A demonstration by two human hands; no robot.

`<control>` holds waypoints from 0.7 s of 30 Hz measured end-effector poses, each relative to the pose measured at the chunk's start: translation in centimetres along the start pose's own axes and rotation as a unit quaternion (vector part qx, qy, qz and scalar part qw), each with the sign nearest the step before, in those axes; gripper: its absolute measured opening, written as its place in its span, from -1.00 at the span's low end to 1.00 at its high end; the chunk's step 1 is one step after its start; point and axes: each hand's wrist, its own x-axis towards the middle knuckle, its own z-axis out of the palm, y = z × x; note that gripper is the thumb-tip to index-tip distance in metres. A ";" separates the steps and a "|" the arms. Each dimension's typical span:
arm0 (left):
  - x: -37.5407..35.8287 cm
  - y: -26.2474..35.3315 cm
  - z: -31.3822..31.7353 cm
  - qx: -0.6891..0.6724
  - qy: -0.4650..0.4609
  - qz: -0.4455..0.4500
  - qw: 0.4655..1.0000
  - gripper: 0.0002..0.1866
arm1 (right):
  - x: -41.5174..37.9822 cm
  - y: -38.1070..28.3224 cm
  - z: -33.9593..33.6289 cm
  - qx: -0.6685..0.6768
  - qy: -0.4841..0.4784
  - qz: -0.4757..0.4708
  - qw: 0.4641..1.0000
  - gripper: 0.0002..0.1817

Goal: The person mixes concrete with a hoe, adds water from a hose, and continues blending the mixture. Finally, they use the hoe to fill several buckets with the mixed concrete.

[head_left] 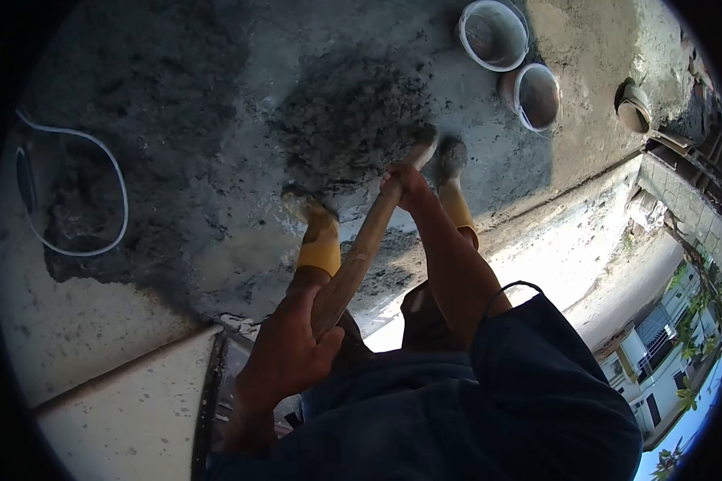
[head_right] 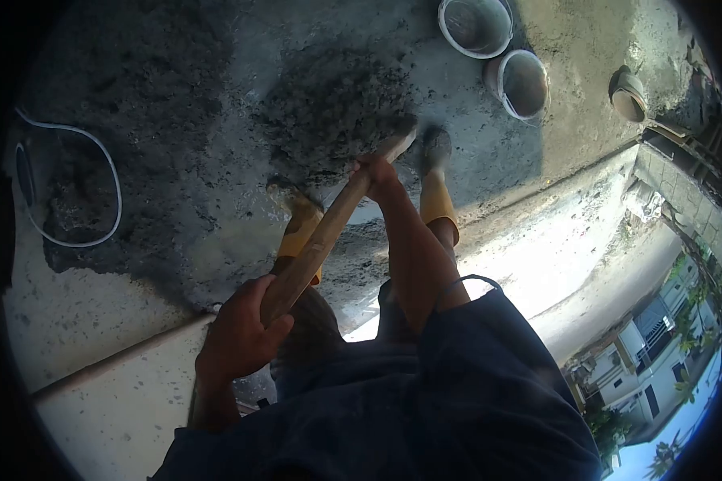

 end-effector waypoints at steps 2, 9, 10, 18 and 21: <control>0.7 1.7 1.4 -0.012 -0.024 0.013 1.000 -0.31 | -0.1 -1.8 -1.2 -0.027 -0.012 0.025 0.999 -0.88; 5.8 7.3 7.5 -0.430 -0.199 -0.036 0.880 -0.16 | 1.4 -6.5 -5.4 0.023 -0.027 0.076 0.997 -0.89; 6.0 8.4 7.6 -0.425 -0.200 -0.030 0.882 -0.16 | 1.1 -6.9 -5.0 0.037 -0.033 0.073 0.996 -0.89; 6.6 17.9 6.8 -0.417 -0.253 0.052 0.872 -0.07 | -2.3 -12.5 -6.2 0.071 -0.067 0.129 0.987 -0.87; 6.9 21.2 7.4 -0.404 -0.339 0.106 0.843 0.00 | -4.5 -15.0 -6.5 0.104 -0.047 0.156 0.981 -0.88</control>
